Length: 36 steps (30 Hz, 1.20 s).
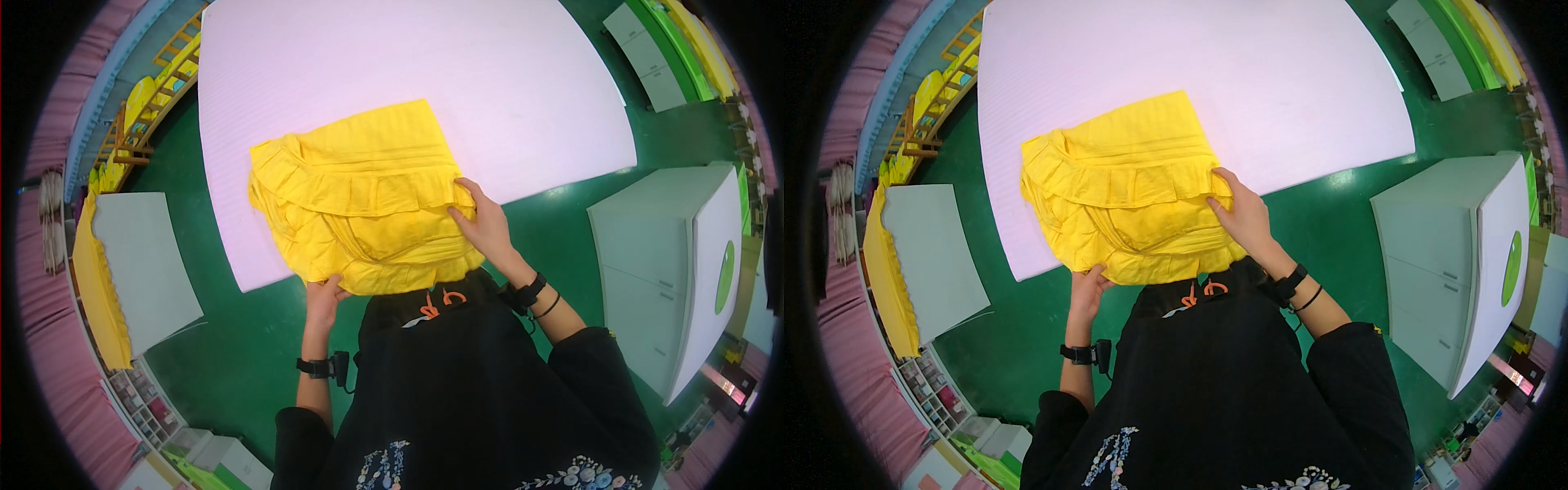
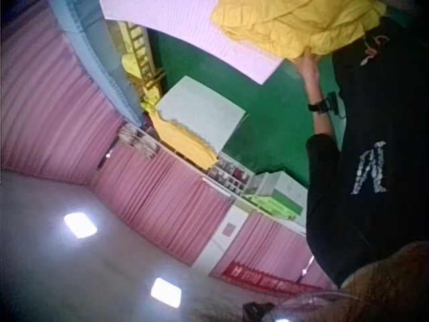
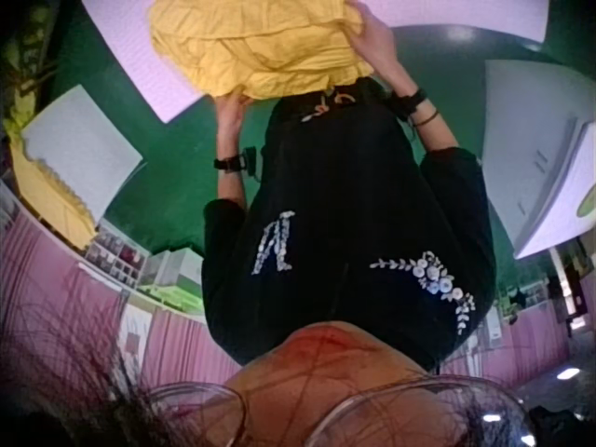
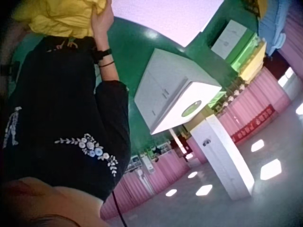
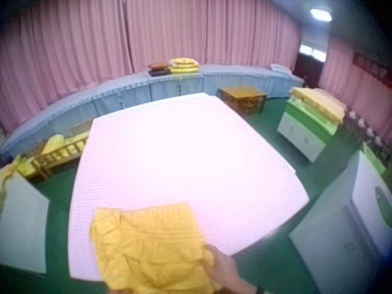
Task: The recorder folds two large yellow pieces of cloth, likely linens or bedsheets, in a daycare setting.
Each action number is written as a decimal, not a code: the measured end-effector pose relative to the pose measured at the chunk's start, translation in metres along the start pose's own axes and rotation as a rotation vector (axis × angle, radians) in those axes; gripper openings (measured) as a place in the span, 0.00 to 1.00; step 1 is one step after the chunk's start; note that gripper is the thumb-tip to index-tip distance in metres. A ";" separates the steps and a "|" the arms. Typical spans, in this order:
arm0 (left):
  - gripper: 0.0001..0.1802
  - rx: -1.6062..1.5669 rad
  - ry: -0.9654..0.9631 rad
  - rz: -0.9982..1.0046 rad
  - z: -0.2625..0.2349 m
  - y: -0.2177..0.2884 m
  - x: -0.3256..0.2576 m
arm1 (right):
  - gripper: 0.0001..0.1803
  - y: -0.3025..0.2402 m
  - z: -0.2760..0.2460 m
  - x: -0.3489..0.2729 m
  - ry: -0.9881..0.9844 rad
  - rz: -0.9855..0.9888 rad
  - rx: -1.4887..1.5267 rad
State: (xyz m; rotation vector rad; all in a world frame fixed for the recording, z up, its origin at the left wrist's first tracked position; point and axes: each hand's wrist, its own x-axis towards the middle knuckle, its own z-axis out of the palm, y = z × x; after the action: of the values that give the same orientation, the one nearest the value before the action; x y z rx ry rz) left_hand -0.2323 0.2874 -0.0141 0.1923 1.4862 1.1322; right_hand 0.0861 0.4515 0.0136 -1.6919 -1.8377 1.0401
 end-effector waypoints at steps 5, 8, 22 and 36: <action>0.10 0.402 -0.065 -0.255 0.003 0.013 -0.008 | 0.17 0.007 -0.007 0.009 0.166 -0.191 -0.155; 0.17 1.073 -0.201 -0.224 0.041 0.046 -0.029 | 0.13 0.008 -0.008 0.022 0.241 -0.363 -0.209; 0.22 1.669 -0.497 0.982 0.123 0.046 0.056 | 0.10 -0.015 -0.013 -0.005 -0.035 -0.960 -0.133; 0.13 1.261 -0.354 1.358 0.099 0.066 -0.002 | 0.21 -0.004 -0.011 -0.008 -0.042 -0.678 -0.178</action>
State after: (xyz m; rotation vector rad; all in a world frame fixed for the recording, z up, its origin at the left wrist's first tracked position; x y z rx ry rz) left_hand -0.1800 0.3718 0.0521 2.3842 1.4659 0.7961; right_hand 0.0932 0.4460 0.0249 -0.9860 -2.3349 0.6371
